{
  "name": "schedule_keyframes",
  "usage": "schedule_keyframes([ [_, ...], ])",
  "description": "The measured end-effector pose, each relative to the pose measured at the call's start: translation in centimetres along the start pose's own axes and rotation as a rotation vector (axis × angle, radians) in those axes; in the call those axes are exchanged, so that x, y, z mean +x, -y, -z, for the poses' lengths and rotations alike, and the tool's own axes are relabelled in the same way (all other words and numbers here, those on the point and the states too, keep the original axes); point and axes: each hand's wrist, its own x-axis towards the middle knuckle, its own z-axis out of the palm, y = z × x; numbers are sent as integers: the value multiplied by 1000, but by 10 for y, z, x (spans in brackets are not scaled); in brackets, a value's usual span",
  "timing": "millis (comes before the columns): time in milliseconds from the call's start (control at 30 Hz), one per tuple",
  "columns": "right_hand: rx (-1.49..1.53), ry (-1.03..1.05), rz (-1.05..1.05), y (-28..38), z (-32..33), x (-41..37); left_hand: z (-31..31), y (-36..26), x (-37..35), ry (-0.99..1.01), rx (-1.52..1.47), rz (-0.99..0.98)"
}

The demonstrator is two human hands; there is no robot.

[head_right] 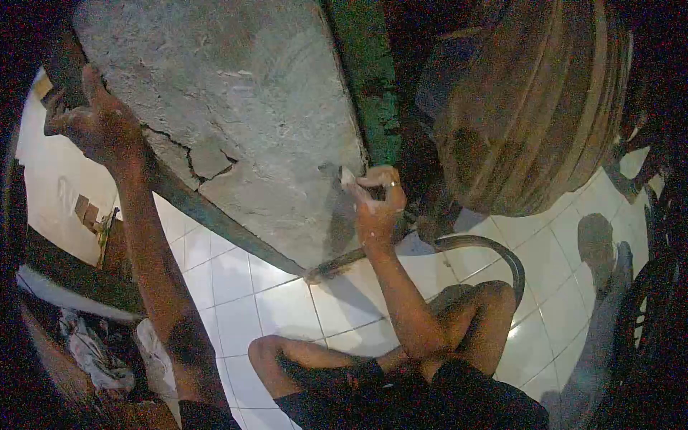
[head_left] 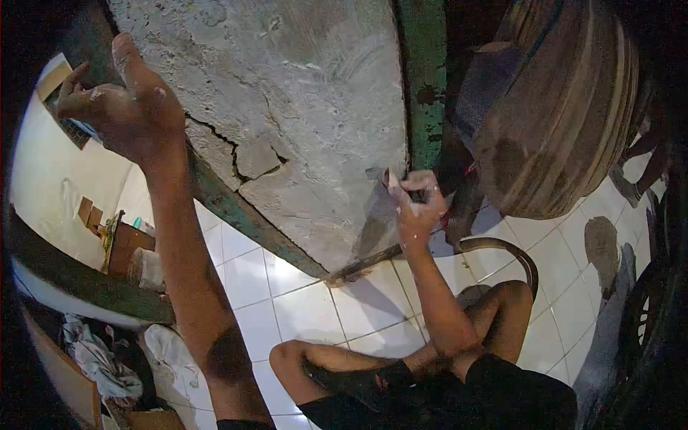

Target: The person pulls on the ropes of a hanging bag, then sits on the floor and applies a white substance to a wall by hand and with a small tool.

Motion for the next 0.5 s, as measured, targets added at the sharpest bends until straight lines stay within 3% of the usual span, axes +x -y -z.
schedule_keyframes([
  [133,-54,13,-23,-19,8,-13,1,-1,1,2,-13,-13],
  [267,-40,-2,87,1,-3,11,3,11,2,54,18,-32],
  [400,-69,22,-22,-7,7,-7,-2,-1,1,-38,45,-15],
  [500,-60,-29,-23,-4,0,-2,6,-16,-2,31,-3,67],
])
